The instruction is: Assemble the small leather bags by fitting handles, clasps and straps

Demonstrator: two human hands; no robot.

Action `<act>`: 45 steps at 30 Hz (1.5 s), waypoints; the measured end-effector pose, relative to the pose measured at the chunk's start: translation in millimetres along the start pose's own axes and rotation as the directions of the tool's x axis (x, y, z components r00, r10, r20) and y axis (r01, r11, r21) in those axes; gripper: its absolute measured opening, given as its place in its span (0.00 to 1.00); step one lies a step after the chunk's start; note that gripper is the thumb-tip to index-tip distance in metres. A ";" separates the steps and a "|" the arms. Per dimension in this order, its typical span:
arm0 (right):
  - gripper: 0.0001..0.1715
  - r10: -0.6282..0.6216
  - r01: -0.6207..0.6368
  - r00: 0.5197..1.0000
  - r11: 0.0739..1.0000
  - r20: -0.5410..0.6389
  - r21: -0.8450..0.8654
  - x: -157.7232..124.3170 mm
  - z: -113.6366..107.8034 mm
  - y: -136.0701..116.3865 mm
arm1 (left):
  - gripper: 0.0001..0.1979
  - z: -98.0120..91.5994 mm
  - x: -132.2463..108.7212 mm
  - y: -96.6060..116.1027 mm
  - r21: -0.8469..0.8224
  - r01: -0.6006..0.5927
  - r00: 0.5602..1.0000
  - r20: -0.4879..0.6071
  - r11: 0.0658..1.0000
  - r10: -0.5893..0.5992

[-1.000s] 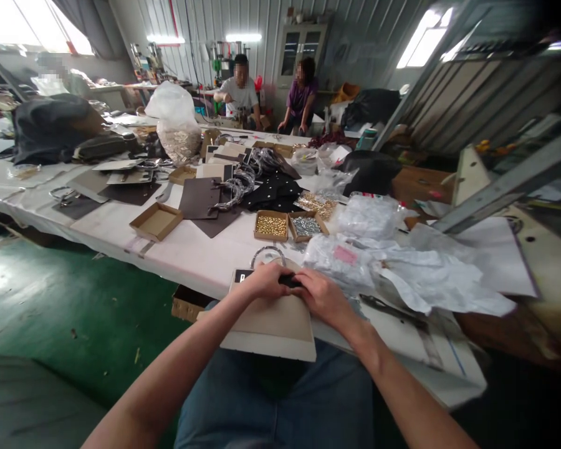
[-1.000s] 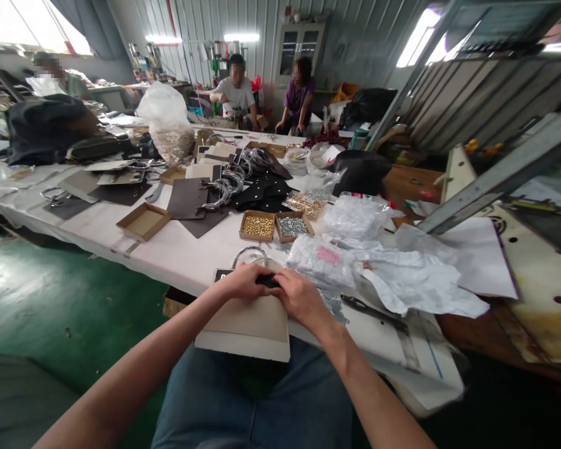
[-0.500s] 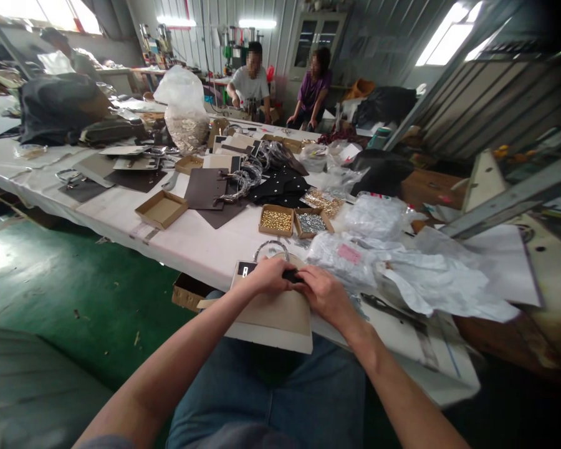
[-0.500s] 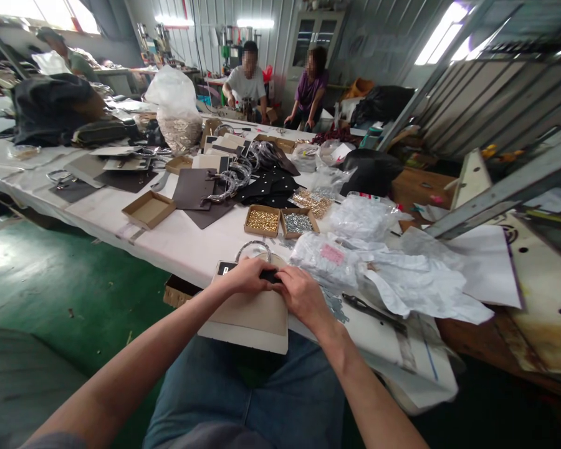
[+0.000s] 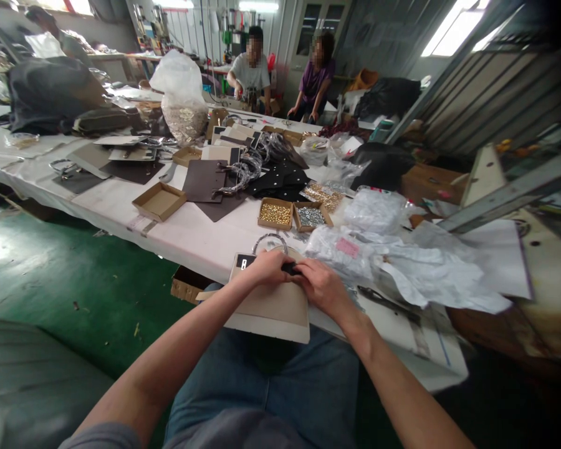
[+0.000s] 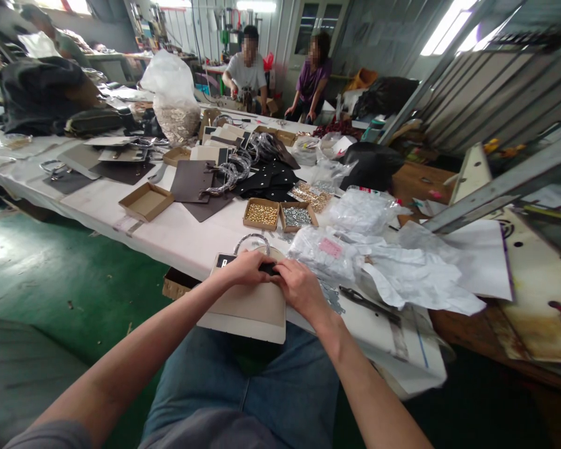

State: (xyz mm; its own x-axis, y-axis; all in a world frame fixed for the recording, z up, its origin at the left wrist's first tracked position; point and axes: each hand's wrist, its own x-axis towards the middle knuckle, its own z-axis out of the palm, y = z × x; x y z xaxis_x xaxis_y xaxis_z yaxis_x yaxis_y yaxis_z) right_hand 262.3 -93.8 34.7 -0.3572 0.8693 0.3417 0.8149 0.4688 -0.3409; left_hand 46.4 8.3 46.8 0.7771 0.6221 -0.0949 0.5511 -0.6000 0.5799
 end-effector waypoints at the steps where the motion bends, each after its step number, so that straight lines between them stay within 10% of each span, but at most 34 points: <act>1: 0.17 -0.002 0.002 1.000 1.000 0.001 -0.001 0.3 0.2 0.1 | 0.23 -0.1 -0.4 0.2 -0.006 0.002 1.000 -0.002 1.000 -0.002; 10: 0.18 0.099 -0.091 0.995 0.962 -0.018 0.259 2.0 -19.6 -4.6 | 0.26 -2.0 -6.7 4.2 -0.012 0.026 0.999 -0.020 1.000 -0.026; 15: 0.21 0.460 -0.363 0.888 0.733 -0.026 0.575 -0.7 -21.2 -1.4 | 0.25 -2.9 -9.7 7.7 -0.017 0.043 0.999 -0.027 0.999 -0.043; 20: 0.43 0.518 -0.430 0.850 0.570 0.100 0.700 -0.2 -15.2 -2.8 | 0.25 -2.6 -8.6 5.9 -0.006 0.041 0.999 -0.020 0.999 -0.041; 30: 0.28 0.552 -0.516 0.810 0.510 0.198 0.688 -2.9 -10.9 -2.9 | 0.26 -1.8 -9.2 4.1 -0.015 0.034 0.999 -0.031 0.999 -0.034; 45: 0.23 0.508 -0.531 0.839 0.687 0.195 0.497 2.5 -3.5 10.3 | 0.31 1.5 -6.1 0.9 -0.003 0.051 0.998 -0.022 0.999 -0.051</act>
State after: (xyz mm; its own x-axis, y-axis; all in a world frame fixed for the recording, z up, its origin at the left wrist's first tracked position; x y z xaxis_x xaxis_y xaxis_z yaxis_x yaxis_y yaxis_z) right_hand 271.4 -87.3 35.1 0.0249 0.9981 -0.0569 0.5222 -0.0615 -0.8506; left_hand 42.6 3.2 46.7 0.7409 0.6631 -0.1064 0.5891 -0.5657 0.5770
